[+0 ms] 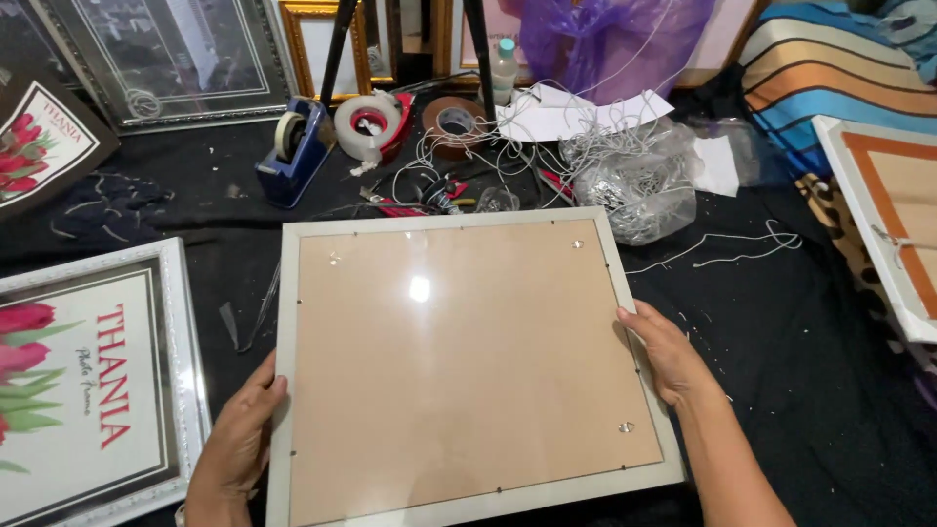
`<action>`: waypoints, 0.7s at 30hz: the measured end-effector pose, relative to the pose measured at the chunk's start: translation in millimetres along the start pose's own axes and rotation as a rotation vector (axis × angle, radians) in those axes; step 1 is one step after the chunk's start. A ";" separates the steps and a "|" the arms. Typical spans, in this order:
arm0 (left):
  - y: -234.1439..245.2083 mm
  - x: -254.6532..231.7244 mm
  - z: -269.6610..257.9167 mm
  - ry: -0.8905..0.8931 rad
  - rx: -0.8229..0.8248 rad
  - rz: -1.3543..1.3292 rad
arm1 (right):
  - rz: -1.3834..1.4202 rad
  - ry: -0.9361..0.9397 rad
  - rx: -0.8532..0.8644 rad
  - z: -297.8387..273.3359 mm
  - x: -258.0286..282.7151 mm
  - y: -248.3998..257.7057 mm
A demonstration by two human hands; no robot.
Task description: The person is cleaning the glass and the back of art frames using a cloth and a brush to remove dust and smudges.
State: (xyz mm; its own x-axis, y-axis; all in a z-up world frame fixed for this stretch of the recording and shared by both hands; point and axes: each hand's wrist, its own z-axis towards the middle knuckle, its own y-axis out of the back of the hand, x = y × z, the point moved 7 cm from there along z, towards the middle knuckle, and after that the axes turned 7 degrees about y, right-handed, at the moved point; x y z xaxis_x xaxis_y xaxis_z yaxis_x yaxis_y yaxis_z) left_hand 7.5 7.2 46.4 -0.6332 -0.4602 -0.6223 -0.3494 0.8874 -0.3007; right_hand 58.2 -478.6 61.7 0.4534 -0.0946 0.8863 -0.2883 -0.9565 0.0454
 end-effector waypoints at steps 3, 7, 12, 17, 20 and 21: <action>3.0 1.2 5.6 0.027 -0.111 0.040 | -0.118 0.020 -0.036 8.2 -7.6 -15.7; 12.6 3.0 22.3 -0.023 -0.197 0.106 | -0.140 0.088 -0.011 33.1 -36.2 -16.5; 17.3 2.5 31.9 -0.122 -0.360 0.440 | -0.164 0.062 -0.082 30.4 -34.2 -26.8; 4.6 3.6 34.0 -0.131 -0.386 0.628 | -0.250 0.053 -0.113 30.1 -37.0 -21.0; -5.6 0.9 38.6 -0.246 -0.353 0.687 | -0.299 0.068 -0.132 31.4 -37.2 -17.9; -12.2 -2.7 37.8 -0.321 -0.320 0.674 | -0.302 0.067 -0.144 31.9 -36.4 -17.5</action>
State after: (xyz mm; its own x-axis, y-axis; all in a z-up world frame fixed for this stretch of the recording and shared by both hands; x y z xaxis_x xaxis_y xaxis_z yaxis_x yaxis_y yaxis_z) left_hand 39.6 -1.3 24.4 -0.5656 0.2436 -0.7879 -0.1750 0.8982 0.4033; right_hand 73.7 -467.2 13.9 0.4815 0.2098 0.8510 -0.2681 -0.8892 0.3708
